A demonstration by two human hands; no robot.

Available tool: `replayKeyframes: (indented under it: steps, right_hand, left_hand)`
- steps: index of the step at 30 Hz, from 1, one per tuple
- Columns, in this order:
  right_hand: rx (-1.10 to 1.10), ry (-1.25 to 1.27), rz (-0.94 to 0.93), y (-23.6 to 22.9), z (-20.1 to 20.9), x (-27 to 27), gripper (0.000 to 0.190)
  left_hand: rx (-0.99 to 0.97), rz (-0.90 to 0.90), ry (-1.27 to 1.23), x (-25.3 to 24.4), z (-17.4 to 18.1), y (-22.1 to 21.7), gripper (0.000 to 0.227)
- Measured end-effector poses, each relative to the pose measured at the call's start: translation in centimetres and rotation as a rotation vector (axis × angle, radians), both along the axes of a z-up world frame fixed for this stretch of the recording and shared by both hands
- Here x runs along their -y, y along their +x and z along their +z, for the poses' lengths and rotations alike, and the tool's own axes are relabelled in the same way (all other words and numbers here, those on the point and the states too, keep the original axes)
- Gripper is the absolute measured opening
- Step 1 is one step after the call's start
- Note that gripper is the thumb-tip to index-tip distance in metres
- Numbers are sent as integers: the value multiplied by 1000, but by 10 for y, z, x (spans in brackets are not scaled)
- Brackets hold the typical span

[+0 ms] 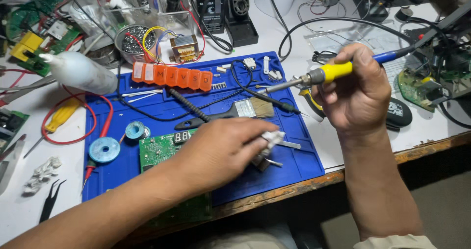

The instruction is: The person cleans a green circuit board with a brush, then uses a soldering iron to apply solder to specific points on the board. The person handles the board and tools while seated.

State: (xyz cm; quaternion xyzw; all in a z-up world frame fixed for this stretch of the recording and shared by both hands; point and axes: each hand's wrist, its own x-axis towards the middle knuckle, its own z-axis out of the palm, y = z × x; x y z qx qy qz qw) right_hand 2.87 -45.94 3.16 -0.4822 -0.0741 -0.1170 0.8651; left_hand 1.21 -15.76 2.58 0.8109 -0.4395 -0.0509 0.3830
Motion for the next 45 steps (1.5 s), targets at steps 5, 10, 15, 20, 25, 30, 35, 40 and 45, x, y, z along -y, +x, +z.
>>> replayKeyframes:
  steps: [5,10,15,20,25,30,35,40,45]
  right_hand:
    - [184,-153,162,-22,-2,-16,24]
    - [203,-221,141,-33,-10,-37,23]
    - [246,-301,153,-41,-13,-38,25]
    - [242,-339,187,-52,-12,-41,23]
    - [231,-321,113,-55,-20,-43,28]
    - [208,-308,93,-55,-10,-33,26]
    - [212,-334,169,-48,-13,-26,23]
    - [105,-374,258,-39,-13,-16,32]
    - [31,-632,197,-15,6,-47,32]
  left_hand:
    - [-877,336,-421,-59,4,-11,34]
    - [-991,202,-657,-68,-2,-27,31]
    - [-979,327,-518,-66,0,-37,26]
    - [-764,462,-97,-64,23,-39,28]
    - [-235,368,94,-73,11,-35,19]
    - [-36,477,183,-97,-10,-33,20]
    - [67,572,208,-131,8,-35,21]
    - [755,864,999,-223,-24,-24,30]
    - [795,800,826,-216,-3,-33,48]
